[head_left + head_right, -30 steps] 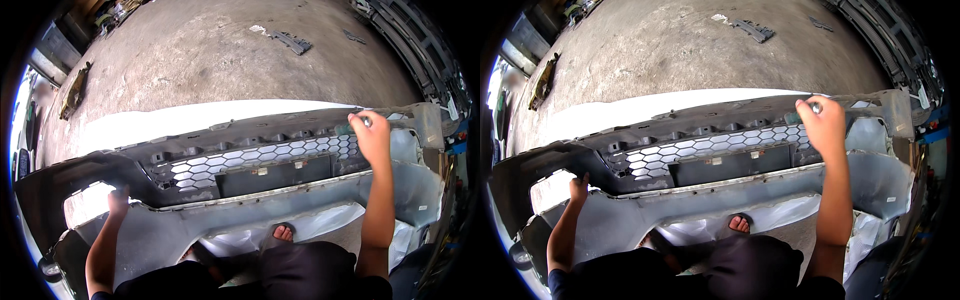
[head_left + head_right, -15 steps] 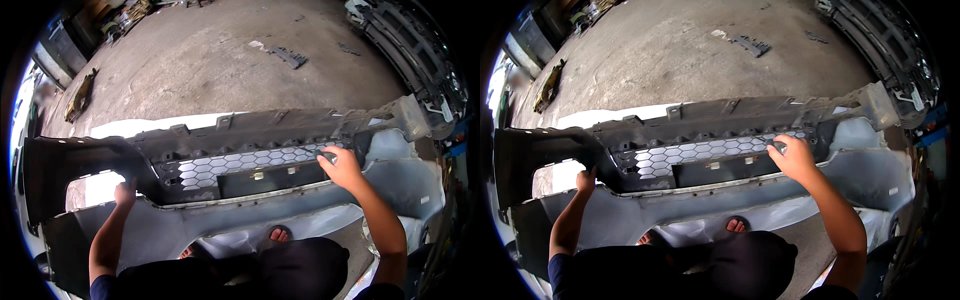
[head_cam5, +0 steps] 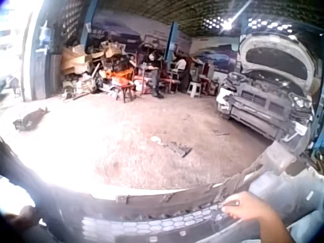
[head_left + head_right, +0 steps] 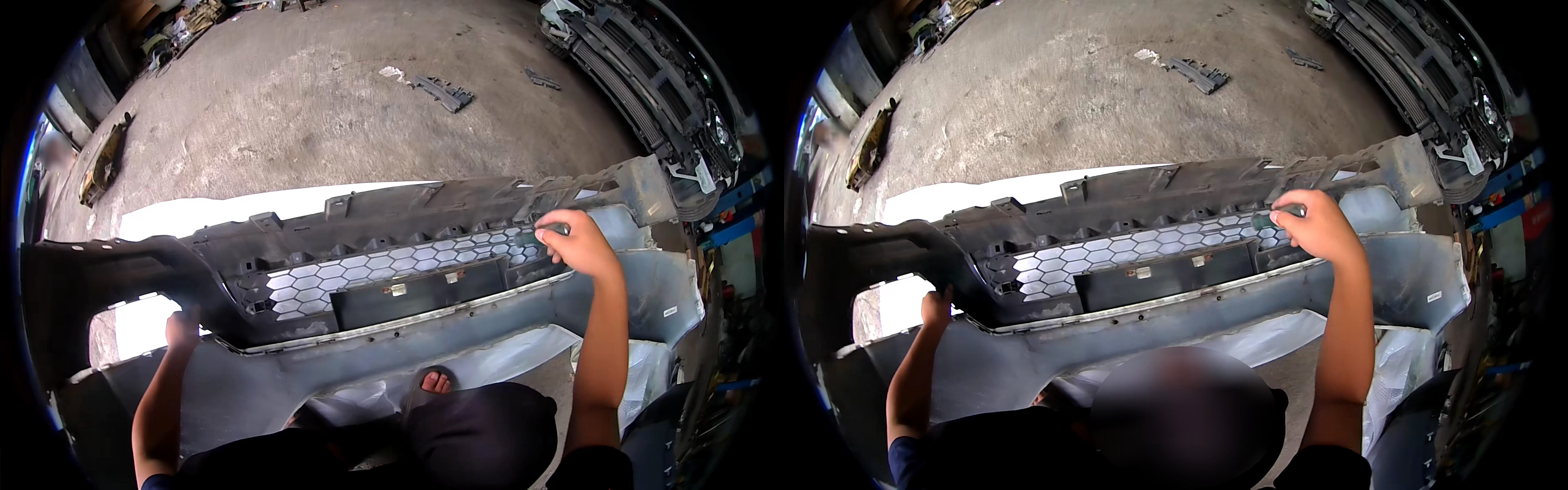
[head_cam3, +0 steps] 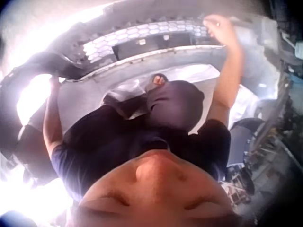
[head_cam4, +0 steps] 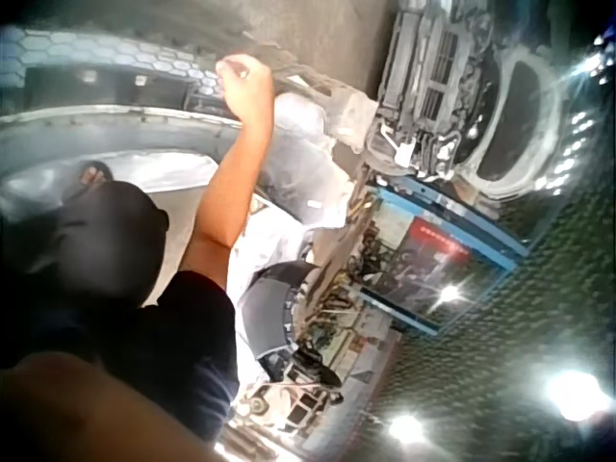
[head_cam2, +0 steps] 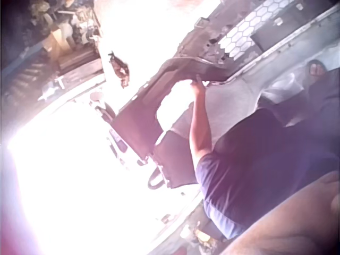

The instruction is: The person uses a screwdriver to pry and separate a black plastic inner panel from the white car bumper. They work along the edges of the panel, using the tool to release clips or fasteners holding the part in place.

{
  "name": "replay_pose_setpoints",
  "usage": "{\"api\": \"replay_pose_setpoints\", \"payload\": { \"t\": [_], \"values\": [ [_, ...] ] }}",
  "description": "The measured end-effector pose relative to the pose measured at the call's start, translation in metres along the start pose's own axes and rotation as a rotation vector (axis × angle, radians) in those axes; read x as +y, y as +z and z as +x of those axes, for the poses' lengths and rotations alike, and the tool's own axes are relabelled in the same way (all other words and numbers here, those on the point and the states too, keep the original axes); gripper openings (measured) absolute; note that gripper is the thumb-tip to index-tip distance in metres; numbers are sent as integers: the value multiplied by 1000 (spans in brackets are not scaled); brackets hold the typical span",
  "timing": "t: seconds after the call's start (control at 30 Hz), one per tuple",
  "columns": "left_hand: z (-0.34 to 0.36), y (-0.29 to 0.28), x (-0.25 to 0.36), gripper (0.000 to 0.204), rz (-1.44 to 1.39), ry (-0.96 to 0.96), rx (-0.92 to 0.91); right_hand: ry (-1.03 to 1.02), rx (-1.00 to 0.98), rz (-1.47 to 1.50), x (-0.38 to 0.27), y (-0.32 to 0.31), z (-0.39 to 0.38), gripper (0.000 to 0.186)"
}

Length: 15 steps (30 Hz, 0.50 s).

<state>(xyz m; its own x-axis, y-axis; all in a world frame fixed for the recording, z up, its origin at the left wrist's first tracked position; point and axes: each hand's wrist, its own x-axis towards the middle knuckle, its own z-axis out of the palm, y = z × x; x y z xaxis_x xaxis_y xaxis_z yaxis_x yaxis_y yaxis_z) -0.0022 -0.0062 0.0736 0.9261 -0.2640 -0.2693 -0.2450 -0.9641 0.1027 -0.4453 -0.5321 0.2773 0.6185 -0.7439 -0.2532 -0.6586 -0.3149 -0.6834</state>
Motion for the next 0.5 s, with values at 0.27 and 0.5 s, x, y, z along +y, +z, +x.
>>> {"api": "replay_pose_setpoints", "payload": {
  "t": [0.27,0.5],
  "values": [
    [9,6,-15,56,8,29,60,-341,112,891,84,34,-21,38],
    [14,18,-26,60,-30,96,150,25,265,863,163,172,41,28]
  ]
}}
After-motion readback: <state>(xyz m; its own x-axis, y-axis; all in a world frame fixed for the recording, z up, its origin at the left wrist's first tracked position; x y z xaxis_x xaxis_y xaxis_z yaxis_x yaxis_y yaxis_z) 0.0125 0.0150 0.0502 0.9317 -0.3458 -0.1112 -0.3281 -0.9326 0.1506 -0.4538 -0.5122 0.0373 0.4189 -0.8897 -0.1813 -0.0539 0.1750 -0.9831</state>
